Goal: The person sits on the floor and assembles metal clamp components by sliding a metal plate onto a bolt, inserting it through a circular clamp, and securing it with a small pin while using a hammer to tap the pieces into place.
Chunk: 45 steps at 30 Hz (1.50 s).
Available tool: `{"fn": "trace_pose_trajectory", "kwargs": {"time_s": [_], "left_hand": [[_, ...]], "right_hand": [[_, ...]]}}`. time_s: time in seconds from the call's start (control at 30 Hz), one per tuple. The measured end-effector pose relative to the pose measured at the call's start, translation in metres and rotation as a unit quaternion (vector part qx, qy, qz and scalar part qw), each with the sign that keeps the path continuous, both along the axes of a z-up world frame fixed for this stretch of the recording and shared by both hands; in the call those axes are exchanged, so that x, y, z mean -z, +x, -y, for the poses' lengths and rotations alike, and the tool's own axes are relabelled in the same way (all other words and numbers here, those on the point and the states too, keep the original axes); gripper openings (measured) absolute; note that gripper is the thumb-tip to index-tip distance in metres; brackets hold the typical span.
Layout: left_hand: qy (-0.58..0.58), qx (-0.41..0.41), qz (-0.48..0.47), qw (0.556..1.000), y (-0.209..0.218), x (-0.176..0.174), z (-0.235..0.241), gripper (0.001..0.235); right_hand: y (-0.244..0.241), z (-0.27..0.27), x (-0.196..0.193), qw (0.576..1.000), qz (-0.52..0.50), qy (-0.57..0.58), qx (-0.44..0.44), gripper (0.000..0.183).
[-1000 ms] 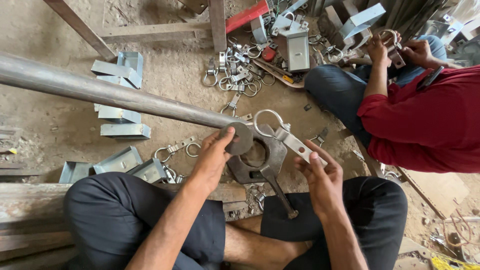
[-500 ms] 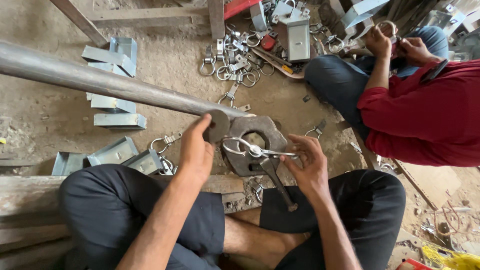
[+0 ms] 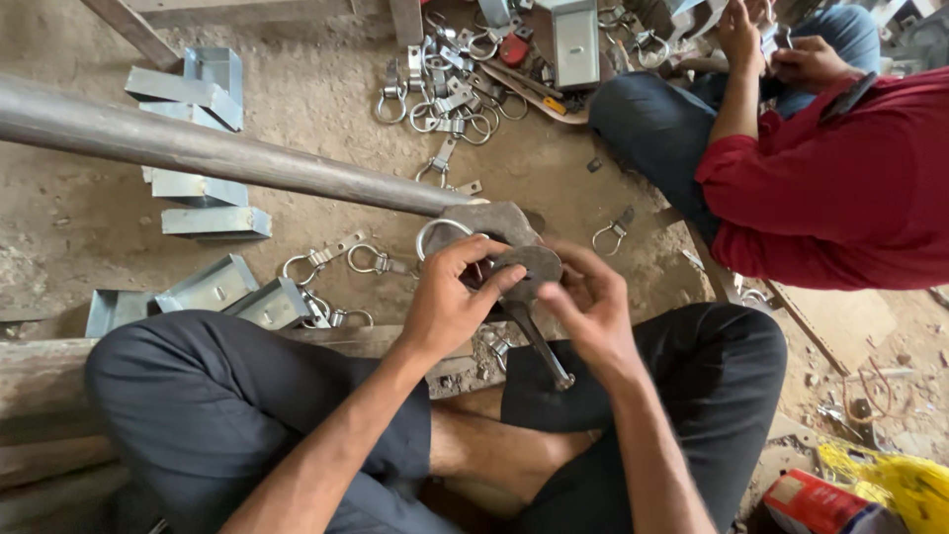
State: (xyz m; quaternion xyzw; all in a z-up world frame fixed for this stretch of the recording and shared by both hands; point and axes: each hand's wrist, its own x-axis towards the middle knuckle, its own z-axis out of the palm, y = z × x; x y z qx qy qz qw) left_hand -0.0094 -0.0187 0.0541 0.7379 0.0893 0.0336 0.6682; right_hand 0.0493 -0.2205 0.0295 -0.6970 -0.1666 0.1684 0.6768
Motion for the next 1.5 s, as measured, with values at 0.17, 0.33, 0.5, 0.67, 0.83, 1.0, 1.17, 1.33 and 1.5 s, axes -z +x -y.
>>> {"fn": "trace_pose_trajectory", "kwargs": {"time_s": [0.17, 0.33, 0.5, 0.67, 0.83, 1.0, 1.17, 1.33, 1.5], "left_hand": [[0.302, 0.013, 0.216, 0.928, 0.013, 0.02, -0.014, 0.046], [0.455, 0.06, 0.06, 0.886, 0.013, 0.017, -0.019, 0.043], [0.455, 0.041, -0.029, 0.889, 0.003, 0.001, -0.016, 0.039], [0.499, -0.045, 0.087, 0.861, 0.011, 0.026, -0.01, 0.048], [0.47, -0.034, 0.078, 0.879, 0.019, 0.049, -0.004, 0.052], [0.472, -0.041, 0.071, 0.878, 0.017, 0.05, -0.001, 0.051], [0.466, -0.043, 0.049, 0.883, 0.02, 0.048, 0.001, 0.053], [0.449, -0.04, 0.027, 0.892, 0.022, 0.047, 0.003, 0.054], [0.457, -0.036, 0.023, 0.888, 0.023, 0.051, 0.004, 0.054]], "right_hand": [[0.009, 0.007, 0.0, 0.985, -0.098, -0.019, 0.139, 0.025], [0.017, 0.017, -0.014, 0.958, -0.166, 0.143, 0.186, 0.025], [0.006, 0.011, -0.021, 0.983, -0.025, -0.028, 0.178, 0.026], [0.0, 0.004, -0.025, 0.976, 0.072, -0.138, 0.155, 0.023], [-0.001, -0.01, -0.03, 0.973, 0.091, -0.128, 0.169, 0.022], [-0.009, -0.031, -0.041, 0.916, 0.172, -0.325, 0.163, 0.02], [-0.009, -0.046, -0.04, 0.933, 0.149, -0.275, 0.177, 0.018], [-0.006, -0.046, -0.032, 0.933, 0.169, -0.267, 0.17, 0.02], [-0.008, -0.045, -0.031, 0.912, 0.205, -0.311, 0.171, 0.02]]}}
